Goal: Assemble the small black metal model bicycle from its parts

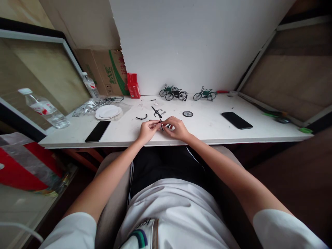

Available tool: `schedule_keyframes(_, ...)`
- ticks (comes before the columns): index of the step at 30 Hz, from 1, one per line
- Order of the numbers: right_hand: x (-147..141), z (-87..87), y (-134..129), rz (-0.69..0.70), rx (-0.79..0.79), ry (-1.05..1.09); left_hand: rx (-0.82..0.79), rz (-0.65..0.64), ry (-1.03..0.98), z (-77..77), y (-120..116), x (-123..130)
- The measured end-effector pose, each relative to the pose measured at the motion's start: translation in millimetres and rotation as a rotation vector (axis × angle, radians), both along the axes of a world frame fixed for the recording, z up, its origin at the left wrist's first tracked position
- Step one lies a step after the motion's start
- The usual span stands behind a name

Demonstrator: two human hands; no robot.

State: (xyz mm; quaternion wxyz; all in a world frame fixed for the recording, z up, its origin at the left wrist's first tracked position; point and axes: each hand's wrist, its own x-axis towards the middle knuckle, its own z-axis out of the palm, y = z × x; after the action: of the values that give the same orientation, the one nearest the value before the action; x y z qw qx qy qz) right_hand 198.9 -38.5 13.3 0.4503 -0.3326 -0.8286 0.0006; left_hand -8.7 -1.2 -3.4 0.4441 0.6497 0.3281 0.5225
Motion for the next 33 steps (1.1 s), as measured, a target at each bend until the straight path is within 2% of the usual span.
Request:
schedule_keyframes(16, -1.4, -0.4, -1.9, -0.019, -0.065, 0.030, -0.037, -0.015, 0.015, 5.2, -5.6, 0.3)
schedule_keyframes(23, -2.7, -2.9, -4.1, -0.088, -0.170, 0.062, -0.069, 0.006, 0.021, 7.3, -6.6, 0.4)
schedule_keyframes(33, -1.3, -7.1, 2.1, -0.059, -0.144, 0.044, -0.053, 0.032, 0.030, 6.6, -5.6, 0.9)
